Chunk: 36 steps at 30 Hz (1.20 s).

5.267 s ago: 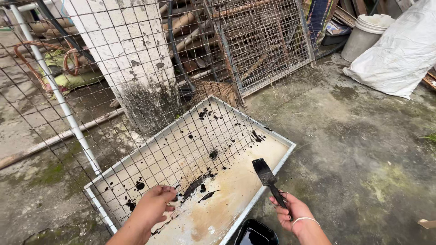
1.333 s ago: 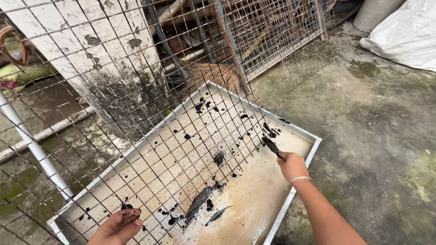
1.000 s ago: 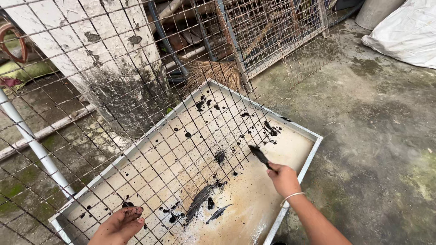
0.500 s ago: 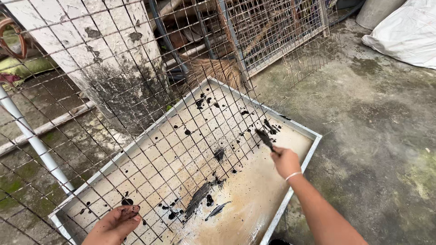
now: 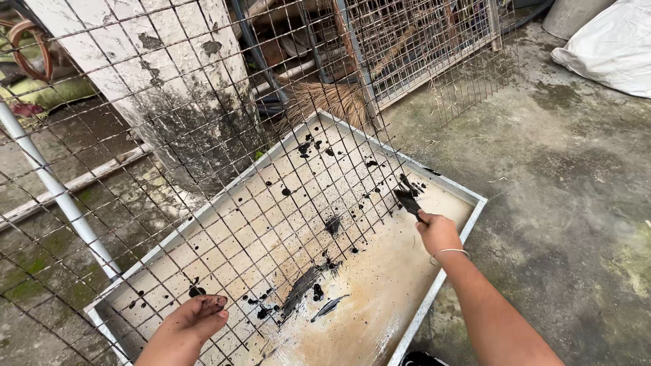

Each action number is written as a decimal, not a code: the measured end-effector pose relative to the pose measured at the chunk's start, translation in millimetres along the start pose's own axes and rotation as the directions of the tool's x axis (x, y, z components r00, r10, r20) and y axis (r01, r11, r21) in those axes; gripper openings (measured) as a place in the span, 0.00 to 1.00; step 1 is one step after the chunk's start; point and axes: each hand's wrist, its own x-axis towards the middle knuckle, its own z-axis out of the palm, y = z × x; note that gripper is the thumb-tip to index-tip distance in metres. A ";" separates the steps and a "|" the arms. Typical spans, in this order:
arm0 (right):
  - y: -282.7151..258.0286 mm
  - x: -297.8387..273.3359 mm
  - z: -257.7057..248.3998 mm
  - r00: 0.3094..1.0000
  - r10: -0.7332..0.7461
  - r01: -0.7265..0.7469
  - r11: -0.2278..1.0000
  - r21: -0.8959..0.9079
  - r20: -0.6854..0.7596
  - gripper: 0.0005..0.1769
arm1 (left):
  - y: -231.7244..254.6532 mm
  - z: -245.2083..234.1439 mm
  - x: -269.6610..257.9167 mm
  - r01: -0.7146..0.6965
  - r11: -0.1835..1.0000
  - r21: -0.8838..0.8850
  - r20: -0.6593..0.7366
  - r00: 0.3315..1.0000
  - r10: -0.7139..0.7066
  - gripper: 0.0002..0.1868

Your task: The person paints a metal grate with black paint using a brush, frequently dipping the brush into a small container of paint.

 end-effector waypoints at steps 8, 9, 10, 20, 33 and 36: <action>-28.7 -136.1 23.9 0.965 -0.098 0.041 0.972 0.232 0.243 0.22 | 31.2 17.8 -37.2 -0.015 0.991 0.135 0.020 1.000 0.012 0.20; -17.7 -147.0 15.9 0.984 -0.005 -0.041 0.967 0.251 0.180 0.22 | 30.4 20.3 -44.5 -0.009 0.987 0.159 0.019 1.000 0.006 0.20; -3.9 -157.4 5.6 0.989 0.092 -0.121 0.954 0.274 0.118 0.21 | 31.0 22.0 -50.9 0.015 0.987 0.163 0.009 1.000 -0.017 0.20; 109.9 -305.5 -117.5 0.752 0.504 -0.621 0.758 0.200 0.424 0.22 | 32.5 106.1 -113.8 -0.127 0.938 0.323 0.113 0.989 0.095 0.21; 96.6 -347.1 -63.2 0.921 0.102 0.000 0.965 -0.263 0.377 0.24 | -172.3 359.1 -63.1 -0.274 0.558 0.783 0.341 0.940 -0.018 0.17; 97.7 -352.0 -54.8 0.967 0.103 -0.054 0.977 -0.208 0.232 0.26 | -187.4 370.3 -59.4 -0.176 0.626 0.760 0.233 0.973 -0.010 0.17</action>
